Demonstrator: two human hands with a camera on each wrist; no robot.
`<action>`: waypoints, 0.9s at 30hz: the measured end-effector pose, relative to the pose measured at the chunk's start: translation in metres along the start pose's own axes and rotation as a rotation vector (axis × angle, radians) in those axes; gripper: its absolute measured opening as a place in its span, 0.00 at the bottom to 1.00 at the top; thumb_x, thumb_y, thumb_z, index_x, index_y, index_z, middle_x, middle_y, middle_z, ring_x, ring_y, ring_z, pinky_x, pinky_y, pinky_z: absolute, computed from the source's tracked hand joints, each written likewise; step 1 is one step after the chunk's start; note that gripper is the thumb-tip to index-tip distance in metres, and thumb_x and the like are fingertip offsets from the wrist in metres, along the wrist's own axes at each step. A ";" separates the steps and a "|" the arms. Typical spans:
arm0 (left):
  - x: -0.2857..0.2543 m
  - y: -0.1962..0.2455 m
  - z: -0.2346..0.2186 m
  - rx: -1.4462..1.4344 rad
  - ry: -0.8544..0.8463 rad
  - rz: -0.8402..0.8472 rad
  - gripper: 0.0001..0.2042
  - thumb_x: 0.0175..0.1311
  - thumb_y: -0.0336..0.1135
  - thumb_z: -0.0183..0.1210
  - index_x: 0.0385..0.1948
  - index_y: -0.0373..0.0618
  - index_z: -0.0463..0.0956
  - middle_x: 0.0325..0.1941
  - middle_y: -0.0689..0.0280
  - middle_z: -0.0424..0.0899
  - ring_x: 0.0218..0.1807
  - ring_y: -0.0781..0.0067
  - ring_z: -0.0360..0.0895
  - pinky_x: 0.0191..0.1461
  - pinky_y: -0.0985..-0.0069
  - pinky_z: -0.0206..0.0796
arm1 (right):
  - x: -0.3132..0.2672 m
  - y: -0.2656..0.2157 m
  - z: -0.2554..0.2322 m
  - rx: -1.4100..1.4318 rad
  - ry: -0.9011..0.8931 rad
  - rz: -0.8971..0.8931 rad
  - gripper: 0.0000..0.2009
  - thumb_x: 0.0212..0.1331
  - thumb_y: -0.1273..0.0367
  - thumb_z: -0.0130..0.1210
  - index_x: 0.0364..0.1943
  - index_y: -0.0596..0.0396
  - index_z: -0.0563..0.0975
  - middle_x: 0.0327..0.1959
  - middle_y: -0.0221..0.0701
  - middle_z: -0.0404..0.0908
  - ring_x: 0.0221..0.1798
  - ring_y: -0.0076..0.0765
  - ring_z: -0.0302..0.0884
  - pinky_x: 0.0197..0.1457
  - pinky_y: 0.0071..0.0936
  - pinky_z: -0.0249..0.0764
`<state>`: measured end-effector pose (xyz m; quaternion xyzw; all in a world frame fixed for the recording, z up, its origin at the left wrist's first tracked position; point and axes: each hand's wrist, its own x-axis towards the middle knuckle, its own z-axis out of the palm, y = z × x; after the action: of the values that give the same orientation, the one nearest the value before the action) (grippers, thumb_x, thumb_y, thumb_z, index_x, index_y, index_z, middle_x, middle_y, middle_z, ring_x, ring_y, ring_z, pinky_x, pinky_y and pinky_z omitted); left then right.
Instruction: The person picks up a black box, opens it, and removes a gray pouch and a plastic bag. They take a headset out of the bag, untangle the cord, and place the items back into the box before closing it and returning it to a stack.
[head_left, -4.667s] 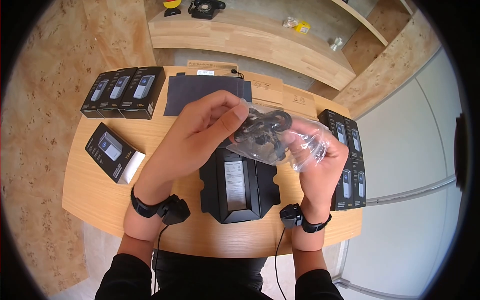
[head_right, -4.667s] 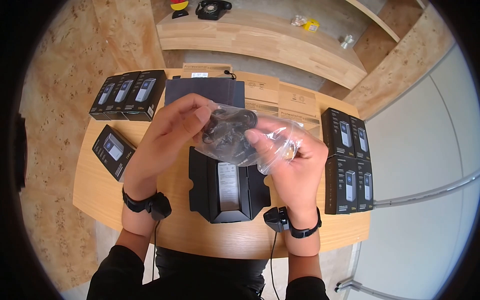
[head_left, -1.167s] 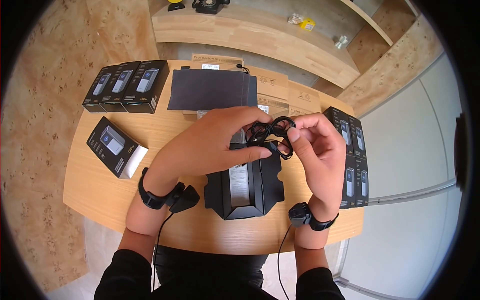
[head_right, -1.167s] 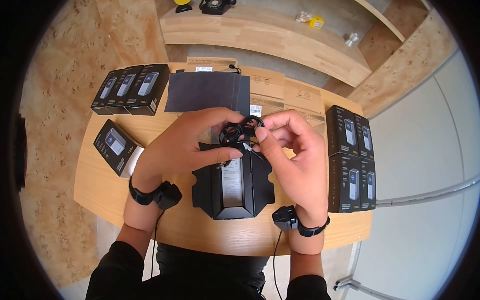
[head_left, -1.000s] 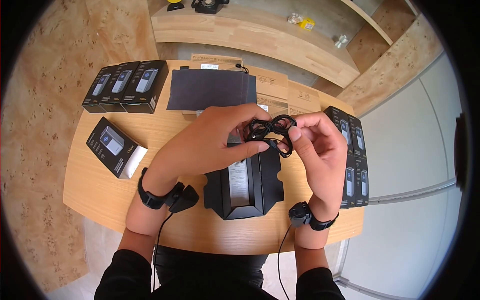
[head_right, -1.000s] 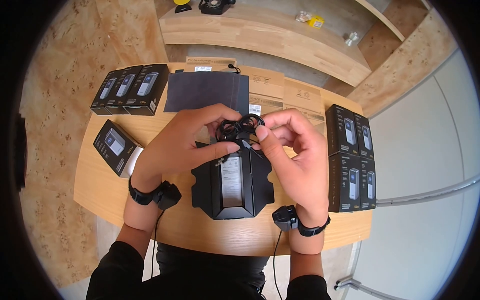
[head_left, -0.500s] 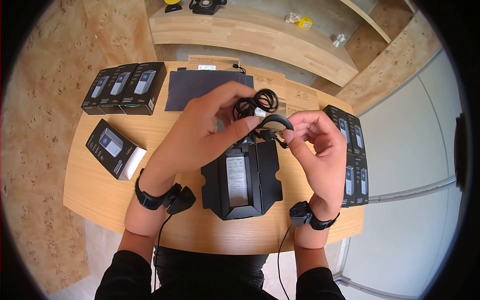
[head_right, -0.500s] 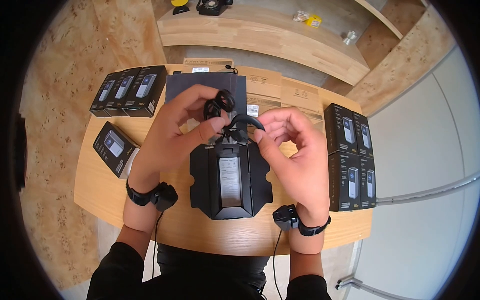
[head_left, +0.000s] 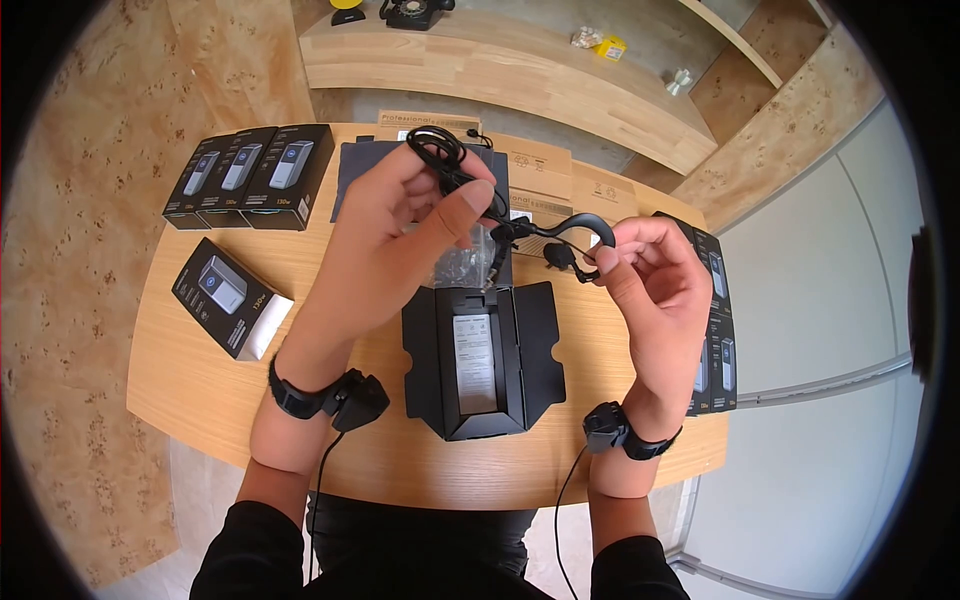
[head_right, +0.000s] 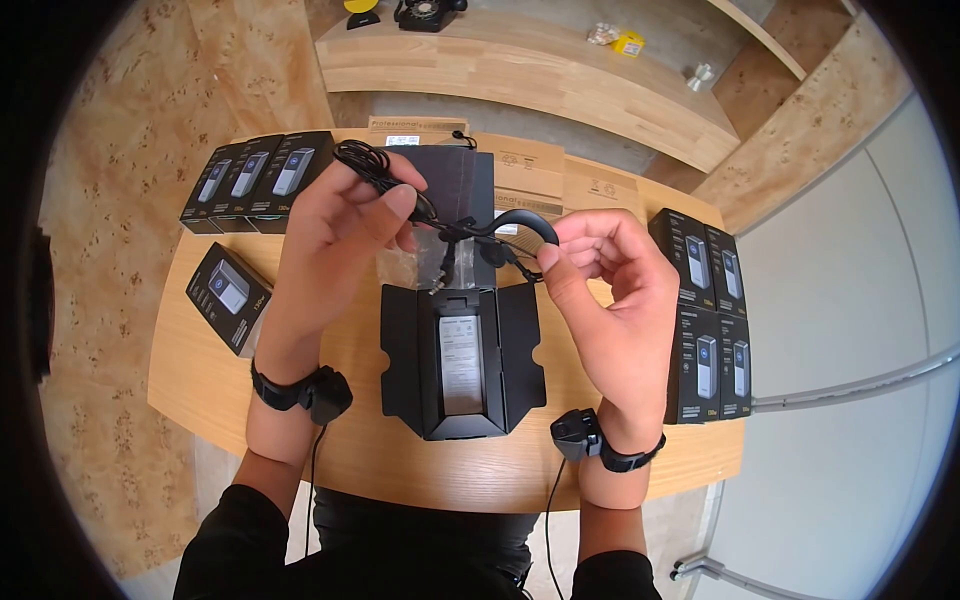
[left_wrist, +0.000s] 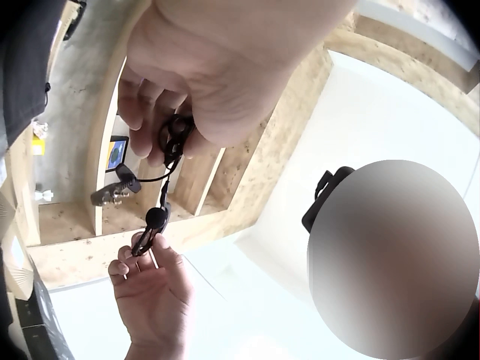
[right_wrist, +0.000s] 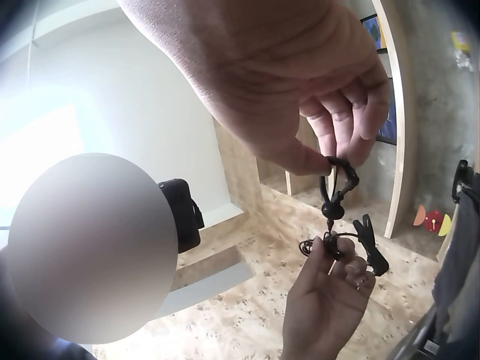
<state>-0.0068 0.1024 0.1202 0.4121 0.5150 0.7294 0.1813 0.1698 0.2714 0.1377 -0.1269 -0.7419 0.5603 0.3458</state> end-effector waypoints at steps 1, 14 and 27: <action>0.000 0.001 0.000 -0.010 0.016 -0.014 0.10 0.75 0.32 0.65 0.51 0.40 0.78 0.39 0.71 0.84 0.40 0.80 0.82 0.42 0.81 0.72 | 0.000 0.000 0.000 -0.005 0.000 0.002 0.06 0.65 0.78 0.66 0.44 0.59 0.81 0.36 0.22 0.83 0.39 0.15 0.77 0.48 0.17 0.74; 0.001 0.000 -0.004 0.012 0.097 -0.046 0.09 0.70 0.35 0.71 0.39 0.43 0.80 0.35 0.74 0.83 0.38 0.88 0.79 0.43 0.86 0.72 | -0.002 -0.002 -0.001 -0.015 0.013 -0.004 0.06 0.64 0.78 0.66 0.41 0.59 0.81 0.36 0.22 0.83 0.38 0.15 0.77 0.47 0.17 0.73; 0.002 0.002 -0.006 0.006 0.087 -0.085 0.11 0.71 0.37 0.70 0.46 0.40 0.84 0.39 0.74 0.87 0.39 0.90 0.80 0.43 0.88 0.72 | -0.003 -0.001 -0.003 -0.069 -0.113 0.040 0.07 0.59 0.78 0.66 0.40 0.59 0.80 0.33 0.23 0.83 0.35 0.16 0.77 0.46 0.19 0.72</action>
<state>-0.0122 0.0995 0.1223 0.3584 0.5414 0.7369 0.1883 0.1742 0.2712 0.1382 -0.1215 -0.7764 0.5475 0.2876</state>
